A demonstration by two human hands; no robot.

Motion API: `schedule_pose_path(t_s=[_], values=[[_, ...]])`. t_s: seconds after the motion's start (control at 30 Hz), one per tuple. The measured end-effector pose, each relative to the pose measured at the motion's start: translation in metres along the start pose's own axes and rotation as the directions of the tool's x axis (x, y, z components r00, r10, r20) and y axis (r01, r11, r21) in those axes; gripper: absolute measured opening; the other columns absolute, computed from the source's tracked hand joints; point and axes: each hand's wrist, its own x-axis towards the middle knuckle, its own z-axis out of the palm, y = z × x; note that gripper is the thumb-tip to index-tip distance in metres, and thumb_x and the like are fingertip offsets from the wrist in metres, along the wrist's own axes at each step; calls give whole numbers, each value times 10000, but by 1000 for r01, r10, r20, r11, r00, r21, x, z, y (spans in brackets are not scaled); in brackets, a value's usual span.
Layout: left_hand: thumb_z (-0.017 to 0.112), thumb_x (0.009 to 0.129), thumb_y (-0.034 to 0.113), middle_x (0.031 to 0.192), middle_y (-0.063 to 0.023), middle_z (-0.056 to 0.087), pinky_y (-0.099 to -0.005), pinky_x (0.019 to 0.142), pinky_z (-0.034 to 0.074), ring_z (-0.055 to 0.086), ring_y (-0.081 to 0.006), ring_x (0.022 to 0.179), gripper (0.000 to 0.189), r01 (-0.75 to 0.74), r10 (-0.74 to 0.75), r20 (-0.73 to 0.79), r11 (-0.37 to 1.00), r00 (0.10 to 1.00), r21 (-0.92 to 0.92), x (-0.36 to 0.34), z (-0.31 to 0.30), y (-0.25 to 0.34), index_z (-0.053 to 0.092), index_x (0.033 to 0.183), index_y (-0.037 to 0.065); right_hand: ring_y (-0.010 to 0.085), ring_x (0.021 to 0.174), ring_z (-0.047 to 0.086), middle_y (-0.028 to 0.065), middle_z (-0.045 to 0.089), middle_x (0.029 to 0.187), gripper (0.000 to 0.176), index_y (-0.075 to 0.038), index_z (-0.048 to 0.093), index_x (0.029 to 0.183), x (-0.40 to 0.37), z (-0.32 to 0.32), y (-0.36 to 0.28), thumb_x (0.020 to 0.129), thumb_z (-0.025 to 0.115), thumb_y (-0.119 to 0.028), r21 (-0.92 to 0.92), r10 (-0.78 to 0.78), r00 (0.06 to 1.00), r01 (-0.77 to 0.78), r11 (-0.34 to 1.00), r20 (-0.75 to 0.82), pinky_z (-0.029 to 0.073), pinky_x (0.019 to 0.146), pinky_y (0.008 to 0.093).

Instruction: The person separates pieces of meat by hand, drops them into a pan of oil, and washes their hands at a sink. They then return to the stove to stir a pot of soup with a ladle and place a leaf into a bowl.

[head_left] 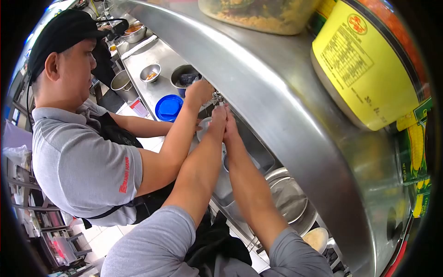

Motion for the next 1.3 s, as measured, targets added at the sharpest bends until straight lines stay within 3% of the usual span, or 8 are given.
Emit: schedule_pose_path(t_s=[0.17,0.33,0.63,0.67,0.93,1.03,1.1,1.3], values=[[616,842,203,910,-176,702,-389,704,560,688,-333,841,310,2,-72,-152,908,986,-419,-43,75,141,662,1045,-26,221,864,631,76,655,1007,311,-123,606,1133,-6,7,1,934,631,-361,-25,59,996,-61,998,-69,544,745,394],[616,839,180,891,-193,696,-395,710,560,684,-341,817,311,-47,-500,-198,298,843,-954,-27,133,110,636,1065,-33,228,869,631,86,652,1008,326,-109,600,1136,17,38,3,925,641,-354,102,75,997,-74,992,-13,544,747,395],[555,871,195,969,-248,671,-450,801,525,660,-389,930,258,401,-508,-133,793,851,-458,1,152,94,599,1011,-16,238,877,630,104,648,1008,355,-82,588,1142,-8,66,-7,908,657,-340,282,45,998,-58,958,51,545,751,397],[548,867,229,971,-260,655,-469,843,500,639,-425,969,304,486,-601,131,479,789,-731,-16,118,100,564,1033,-25,240,878,630,106,647,1008,358,-80,586,1142,-19,70,-8,907,659,-339,298,36,998,-52,953,57,545,751,397],[540,872,234,1002,-270,644,-475,862,493,627,-433,995,319,282,-558,-74,525,827,-803,-12,157,94,552,1058,-25,248,885,630,120,643,1009,382,-59,577,1147,-59,68,8,894,672,-328,429,-20,995,-24,903,98,545,755,398],[537,874,236,1015,-274,639,-478,870,489,622,-436,1007,326,189,-542,-177,551,821,-813,11,157,94,546,1069,-25,269,930,622,159,634,997,432,19,556,1127,-42,34,7,859,703,-286,508,253,941,-334,794,224,547,768,405],[535,876,238,1024,-277,636,-480,875,487,618,-438,1014,330,131,-536,-247,571,807,-810,-29,169,88,543,1076,-25,292,907,632,163,642,971,362,76,548,1118,-8,5,-11,906,631,-206,-467,104,918,95,879,382,551,783,406],[528,880,242,1051,-285,626,-485,891,481,608,-445,1037,344,-28,-502,-418,614,757,-789,17,181,84,532,1097,-25,292,890,636,165,645,964,339,75,553,1110,3,6,-16,913,615,-194,-362,57,970,34,932,238,554,779,408]])
